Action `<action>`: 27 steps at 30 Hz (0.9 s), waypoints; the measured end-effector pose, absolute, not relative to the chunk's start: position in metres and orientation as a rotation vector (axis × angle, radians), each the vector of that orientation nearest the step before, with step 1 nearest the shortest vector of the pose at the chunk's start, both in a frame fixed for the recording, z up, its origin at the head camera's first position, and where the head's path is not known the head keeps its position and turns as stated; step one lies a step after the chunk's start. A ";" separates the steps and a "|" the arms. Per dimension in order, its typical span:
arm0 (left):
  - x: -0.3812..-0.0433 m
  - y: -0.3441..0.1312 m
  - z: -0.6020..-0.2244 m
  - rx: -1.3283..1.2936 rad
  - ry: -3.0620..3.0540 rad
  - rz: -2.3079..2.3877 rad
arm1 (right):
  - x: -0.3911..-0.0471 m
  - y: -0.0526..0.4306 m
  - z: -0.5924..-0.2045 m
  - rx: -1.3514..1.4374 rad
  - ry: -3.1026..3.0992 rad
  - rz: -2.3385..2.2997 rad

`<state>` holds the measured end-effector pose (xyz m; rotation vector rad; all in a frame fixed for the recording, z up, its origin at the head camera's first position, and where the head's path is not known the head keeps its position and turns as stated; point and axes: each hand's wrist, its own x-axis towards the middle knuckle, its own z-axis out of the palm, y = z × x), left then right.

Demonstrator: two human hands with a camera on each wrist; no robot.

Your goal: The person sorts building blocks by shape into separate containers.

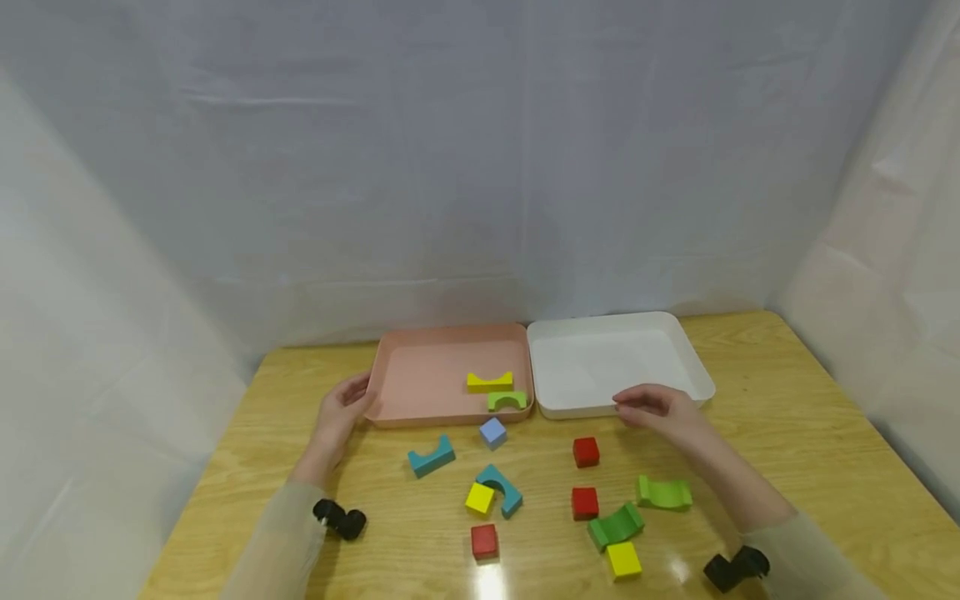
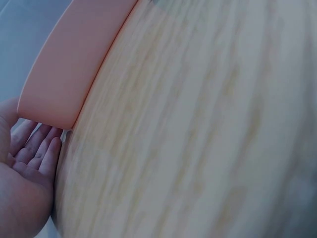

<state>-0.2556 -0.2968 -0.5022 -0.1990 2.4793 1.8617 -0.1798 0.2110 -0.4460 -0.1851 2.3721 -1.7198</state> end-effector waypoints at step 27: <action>-0.256 -0.297 -0.501 -0.204 2.484 1.852 | -0.152 0.246 -0.474 -0.025 2.399 -1.566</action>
